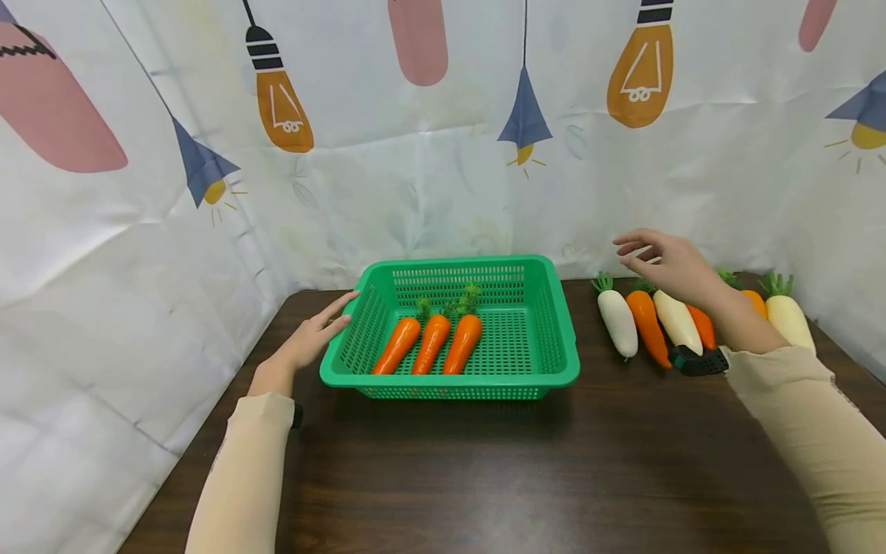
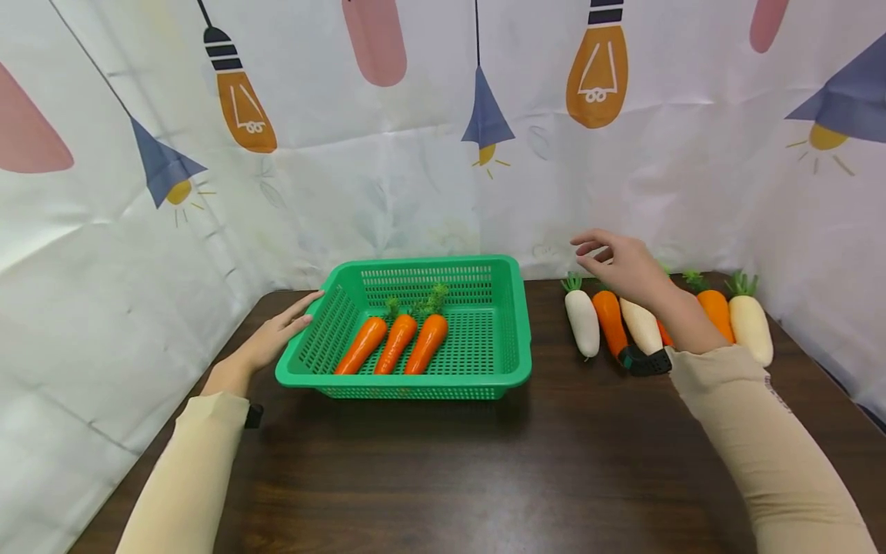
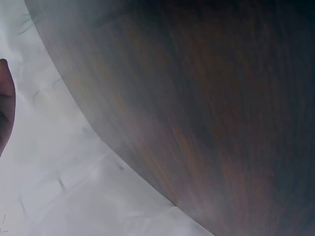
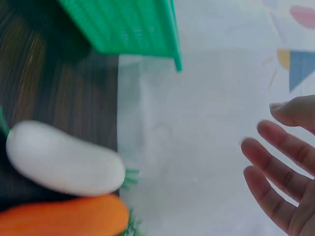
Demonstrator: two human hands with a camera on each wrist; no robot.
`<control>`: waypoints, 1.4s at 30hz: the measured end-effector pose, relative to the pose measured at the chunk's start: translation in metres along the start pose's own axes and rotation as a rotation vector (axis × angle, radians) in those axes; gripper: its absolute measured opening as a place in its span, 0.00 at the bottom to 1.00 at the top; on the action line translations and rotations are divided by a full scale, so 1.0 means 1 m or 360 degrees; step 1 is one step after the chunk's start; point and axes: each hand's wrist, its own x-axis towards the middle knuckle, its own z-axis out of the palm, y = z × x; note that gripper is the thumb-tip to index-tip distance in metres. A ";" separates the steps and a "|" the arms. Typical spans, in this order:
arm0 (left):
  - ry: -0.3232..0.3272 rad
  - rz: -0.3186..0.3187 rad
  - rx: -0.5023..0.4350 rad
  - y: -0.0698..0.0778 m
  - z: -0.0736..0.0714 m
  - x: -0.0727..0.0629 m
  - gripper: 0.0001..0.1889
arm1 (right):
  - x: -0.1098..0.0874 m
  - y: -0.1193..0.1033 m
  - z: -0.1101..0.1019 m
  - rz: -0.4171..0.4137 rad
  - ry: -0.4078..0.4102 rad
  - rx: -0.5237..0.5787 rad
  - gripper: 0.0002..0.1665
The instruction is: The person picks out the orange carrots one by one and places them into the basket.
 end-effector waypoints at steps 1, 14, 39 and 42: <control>0.0002 -0.0001 0.0003 0.000 0.000 0.000 0.32 | -0.002 0.004 -0.001 0.0003 0.0007 -0.0014 0.22; -0.0001 0.0013 0.0020 0.001 -0.001 -0.002 0.32 | -0.025 0.057 -0.004 0.0144 0.0080 -0.0087 0.28; 0.0011 0.0008 0.0006 0.003 -0.001 -0.004 0.32 | -0.051 0.126 0.001 0.0622 0.0297 0.0228 0.32; 0.0009 0.0007 0.0003 0.003 -0.001 -0.004 0.32 | -0.050 0.130 0.001 0.0652 0.0317 0.0260 0.31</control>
